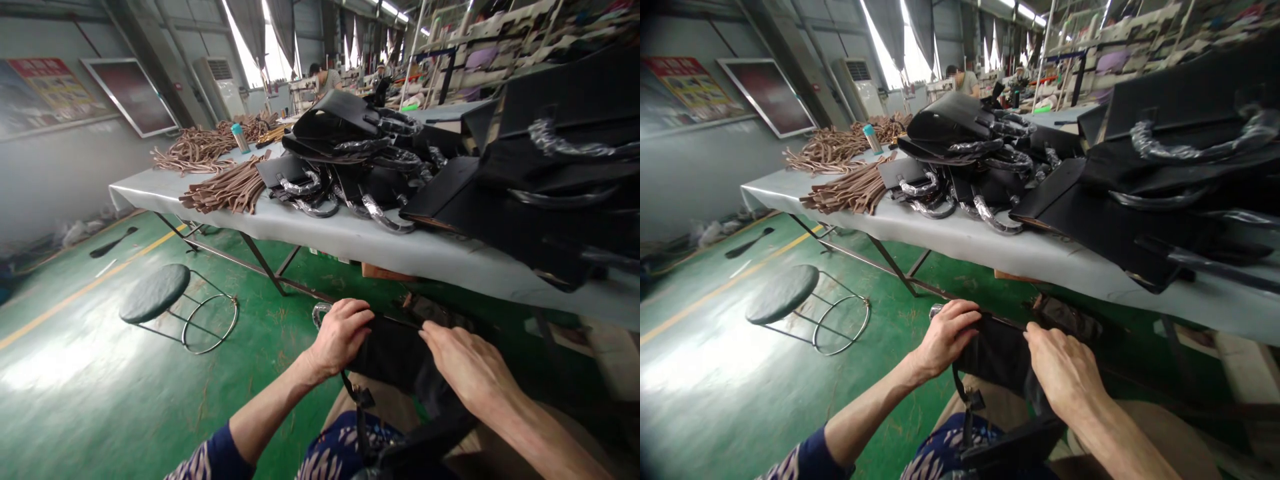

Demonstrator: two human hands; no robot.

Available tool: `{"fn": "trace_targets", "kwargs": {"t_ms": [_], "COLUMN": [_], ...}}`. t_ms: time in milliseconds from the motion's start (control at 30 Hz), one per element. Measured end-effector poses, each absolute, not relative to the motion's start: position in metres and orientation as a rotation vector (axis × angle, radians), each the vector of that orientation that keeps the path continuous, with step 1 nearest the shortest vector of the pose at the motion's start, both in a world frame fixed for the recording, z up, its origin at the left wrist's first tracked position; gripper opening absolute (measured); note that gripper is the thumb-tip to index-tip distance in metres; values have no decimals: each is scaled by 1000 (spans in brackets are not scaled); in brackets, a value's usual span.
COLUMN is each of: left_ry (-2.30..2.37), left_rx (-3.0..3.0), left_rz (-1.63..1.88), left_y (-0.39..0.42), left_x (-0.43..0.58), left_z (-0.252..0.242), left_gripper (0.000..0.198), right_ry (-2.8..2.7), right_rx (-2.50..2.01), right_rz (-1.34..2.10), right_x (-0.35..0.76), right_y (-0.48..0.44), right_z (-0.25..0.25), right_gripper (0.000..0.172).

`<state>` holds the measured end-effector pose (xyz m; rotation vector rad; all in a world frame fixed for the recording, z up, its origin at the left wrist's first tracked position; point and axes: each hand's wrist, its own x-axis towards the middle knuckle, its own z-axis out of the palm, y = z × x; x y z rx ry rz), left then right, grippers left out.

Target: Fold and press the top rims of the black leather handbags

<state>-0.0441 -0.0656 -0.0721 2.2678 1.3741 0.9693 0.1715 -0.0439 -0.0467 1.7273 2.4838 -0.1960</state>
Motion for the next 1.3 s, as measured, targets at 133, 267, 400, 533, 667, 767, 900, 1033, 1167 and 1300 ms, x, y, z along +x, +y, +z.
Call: {"fn": "trace_targets", "kwargs": {"t_ms": [133, 267, 400, 533, 667, 767, 900, 1033, 1167, 1300], "left_ry": [1462, 1520, 1595, 1677, 1640, 1638, 1657, 1699, 1708, 1682], "left_rx": [2345, 2320, 2297, 2376, 2411, 2413, 2375, 2411, 2443, 2492], "left_rz": [1078, 1198, 1258, 1275, 1294, 1296, 1308, 1230, 1173, 1119], "left_y": [-72, -72, -74, -74, -73, -73, -72, -68, -67, -68], "left_x": [-35, -29, -24, -23, -23, -22, -21, -22, -22, -21], "left_z": [-85, -92, -93, -94, -98, -98, -94, -88, -86, -87], "left_gripper": [31, 27, 24, 24, 25, 26, 26, 22, 20, 20], "right_ry": [2481, 2459, 2473, 2463, 2457, 2442, 2405, 2437, 2460, 2443], "right_rx": [1709, 1692, 1694, 1698, 1713, 1708, 1697, 1686, 1683, 1693], "right_rz": [-157, -162, -137, -132, -130, -143, -164, -165, -174, -181], "right_x": [168, 163, 160, 159, 159, 159, 158, 159, 159, 158], "right_y": [-44, -44, -45, -45, -46, -46, -47, -47, -48, -48], "right_z": [-44, -41, -39, -38, -39, -39, -36, -36, -36, -34], "right_gripper": [27, 27, 27, 26, 24, 24, 23, 25, 24, 23]}}
